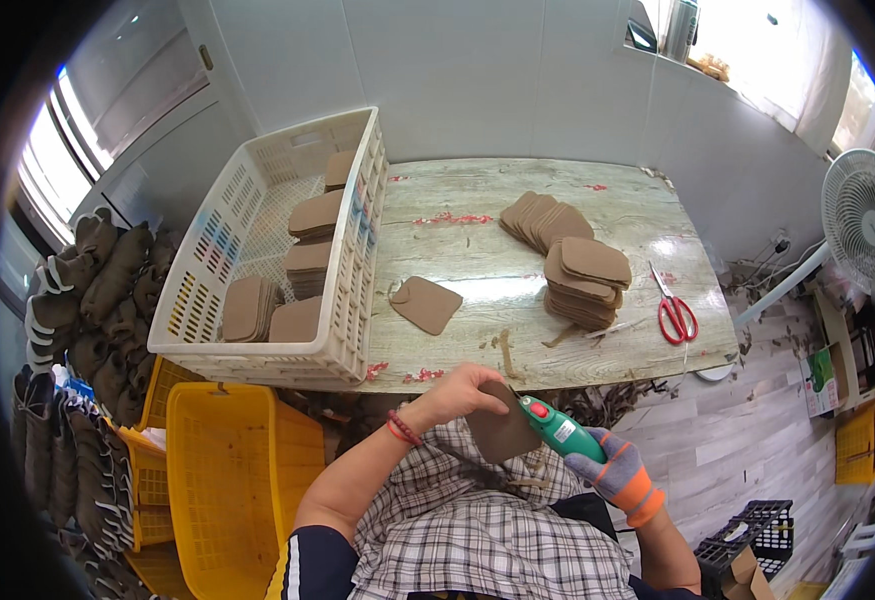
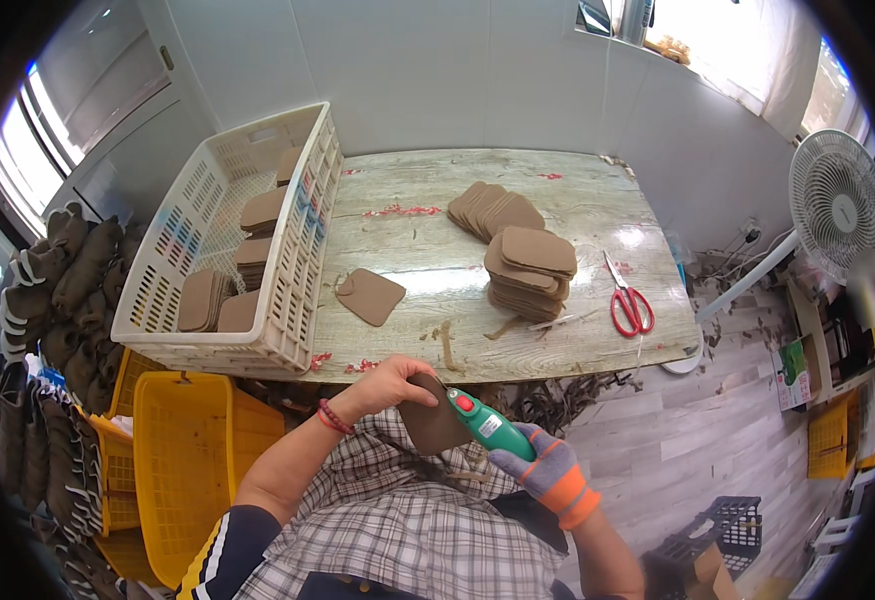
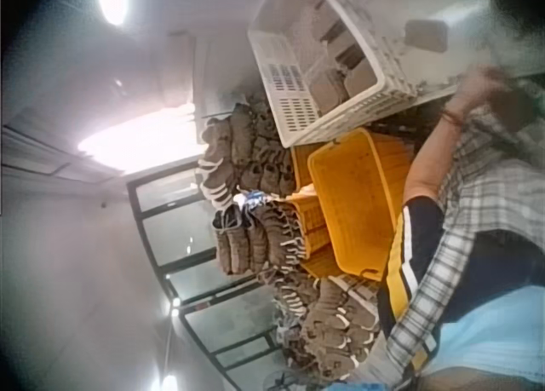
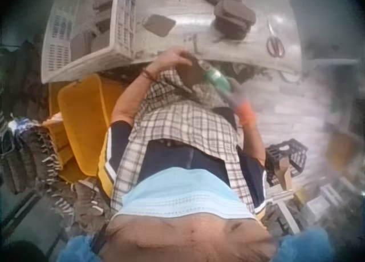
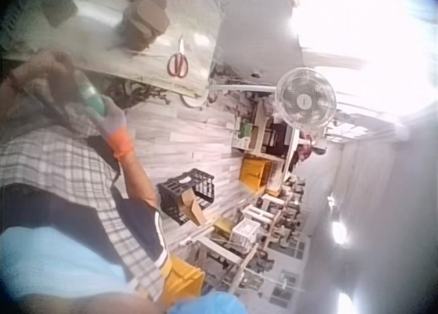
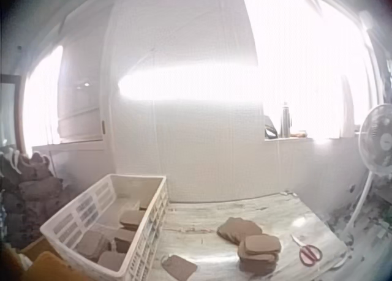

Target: The person uses a rotary tool to smooth the edges of brown cardboard pieces. They pick up each piece, run the tool along the perimeter, and place the finished items into a white basket. The process is repeated for multiple pieces.

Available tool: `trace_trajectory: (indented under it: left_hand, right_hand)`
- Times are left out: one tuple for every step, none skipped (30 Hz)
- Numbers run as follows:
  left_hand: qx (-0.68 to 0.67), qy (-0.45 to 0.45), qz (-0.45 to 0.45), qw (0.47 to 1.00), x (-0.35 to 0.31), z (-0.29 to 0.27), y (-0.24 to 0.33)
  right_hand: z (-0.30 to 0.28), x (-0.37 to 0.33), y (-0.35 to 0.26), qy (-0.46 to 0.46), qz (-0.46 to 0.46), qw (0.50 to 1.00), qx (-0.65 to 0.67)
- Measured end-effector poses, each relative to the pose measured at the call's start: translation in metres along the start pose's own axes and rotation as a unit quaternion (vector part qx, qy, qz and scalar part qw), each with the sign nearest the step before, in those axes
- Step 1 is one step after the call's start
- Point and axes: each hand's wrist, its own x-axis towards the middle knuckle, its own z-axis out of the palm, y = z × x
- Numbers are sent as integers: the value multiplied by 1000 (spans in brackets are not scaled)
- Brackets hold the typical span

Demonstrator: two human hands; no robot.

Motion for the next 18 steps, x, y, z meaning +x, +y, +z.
trace_trajectory:
  left_hand:
    - [2,-9,-5,1000,1,1,0]
    - [4,-19,-10,1000,2,3,0]
    - [7,-28,-14,999,3,4,0]
    - [-13,-37,-1,999,6,6,-3]
    - [-33,-46,13,998,11,8,-9]
    - [-52,-55,28,997,14,8,-12]
    - [-43,-39,18,998,16,7,-13]
    - [-33,-24,8,999,17,5,-13]
    - [-24,-5,-3,1000,17,3,-14]
    - [12,79,89,993,21,-5,-14]
    - [-37,134,81,987,20,-23,-9]
    - [-87,187,72,976,17,-45,2]
    - [-67,248,115,960,18,-73,-1]
    - [-102,258,142,950,19,-95,1]
    - [62,351,137,924,21,-104,0]
    - [222,434,129,864,24,-110,0]
    - [373,503,118,771,30,-114,1]
    - [433,489,165,738,40,-105,8]
  right_hand:
    - [0,1,0,-3,-1,1000,-1]
    - [1,3,1,-6,-3,1000,12]
    - [2,6,2,-9,-6,1000,25]
    - [3,9,3,-12,-9,999,38]
    - [5,11,1,-16,-5,999,43]
    - [7,15,-3,-19,-3,999,48]
    - [9,18,-6,-22,-1,998,54]
    - [11,18,-8,-12,-5,998,65]
    - [12,19,-10,-5,-9,997,76]
    - [11,19,-12,9,-15,996,90]
    - [8,20,-10,37,-26,995,90]
    - [2,18,-2,68,-36,993,91]
    - [-3,17,7,94,-46,990,90]
    - [-10,17,16,113,-51,989,80]
    - [-15,15,23,121,-44,988,86]
    - [-19,14,28,128,-37,987,90]
    - [-21,13,34,136,-30,986,94]
    - [-23,13,41,148,-26,982,111]
